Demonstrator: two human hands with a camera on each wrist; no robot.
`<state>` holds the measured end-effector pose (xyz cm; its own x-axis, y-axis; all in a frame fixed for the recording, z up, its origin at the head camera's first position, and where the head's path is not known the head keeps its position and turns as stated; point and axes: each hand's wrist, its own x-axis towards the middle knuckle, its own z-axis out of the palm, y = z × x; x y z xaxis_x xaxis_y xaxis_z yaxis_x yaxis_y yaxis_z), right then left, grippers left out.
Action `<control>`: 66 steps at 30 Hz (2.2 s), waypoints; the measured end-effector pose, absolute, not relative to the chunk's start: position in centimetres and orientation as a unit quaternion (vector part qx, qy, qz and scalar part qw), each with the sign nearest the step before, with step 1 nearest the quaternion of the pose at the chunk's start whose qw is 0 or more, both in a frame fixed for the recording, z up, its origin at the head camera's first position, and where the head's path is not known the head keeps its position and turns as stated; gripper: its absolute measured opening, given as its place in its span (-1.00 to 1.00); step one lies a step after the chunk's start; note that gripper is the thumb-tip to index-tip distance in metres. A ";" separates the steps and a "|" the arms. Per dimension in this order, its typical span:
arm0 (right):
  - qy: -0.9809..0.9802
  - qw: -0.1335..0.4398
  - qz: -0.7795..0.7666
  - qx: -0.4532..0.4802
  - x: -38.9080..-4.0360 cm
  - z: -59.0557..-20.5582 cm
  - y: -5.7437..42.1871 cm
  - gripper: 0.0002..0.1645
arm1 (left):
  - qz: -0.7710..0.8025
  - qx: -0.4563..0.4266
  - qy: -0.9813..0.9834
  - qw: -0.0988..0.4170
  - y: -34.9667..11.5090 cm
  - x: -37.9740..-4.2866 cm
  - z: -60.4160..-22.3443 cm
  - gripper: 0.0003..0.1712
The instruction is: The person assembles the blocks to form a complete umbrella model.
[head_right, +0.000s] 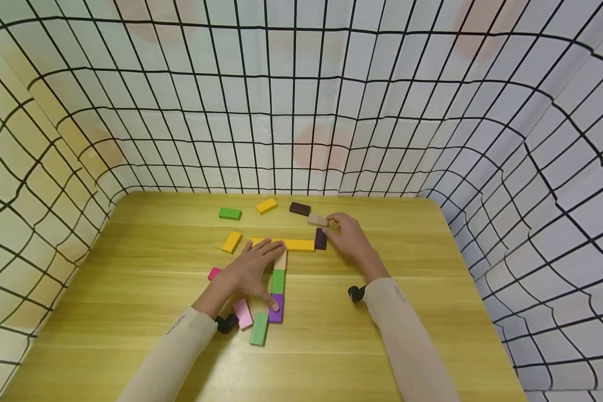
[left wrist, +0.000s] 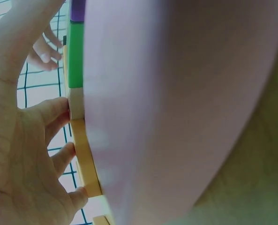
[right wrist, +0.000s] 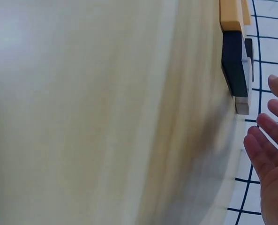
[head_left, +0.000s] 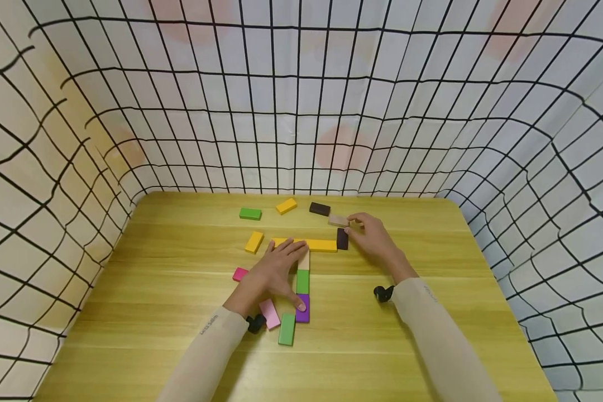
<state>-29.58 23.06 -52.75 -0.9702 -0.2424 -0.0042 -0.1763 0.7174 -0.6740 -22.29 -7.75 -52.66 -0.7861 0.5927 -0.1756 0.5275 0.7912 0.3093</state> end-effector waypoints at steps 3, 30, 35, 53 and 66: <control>0.929 0.051 -0.352 -0.099 -30.3 -52.7 22.9 -0.50 | 0.126 0.299 0.937 0.134 -7.8 -22.4 -52.6 0.73; 0.941 0.045 -0.322 -0.095 -32.4 -53.3 21.7 -0.64 | 0.119 0.297 0.938 0.133 -7.8 -22.1 -52.6 0.71; 0.940 0.049 -0.324 -0.093 -32.4 -53.6 21.9 -0.65 | 0.122 0.300 0.936 0.137 -7.7 -22.0 -52.9 0.71; 0.940 -0.007 -0.327 -0.093 -32.7 -53.7 20.7 -0.66 | 0.126 0.297 0.936 0.138 -7.8 -22.2 -52.5 0.70; 0.939 -0.008 -0.327 -0.103 -32.8 -54.0 19.4 -0.63 | 0.127 0.293 0.938 0.137 -7.8 -22.3 -52.6 0.71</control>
<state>-32.79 19.39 -53.98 -0.9788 -0.1874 0.0823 -0.1980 0.7647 -0.6133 -22.27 -7.79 -52.60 -0.7903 0.5850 -0.1820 0.5156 0.7955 0.3182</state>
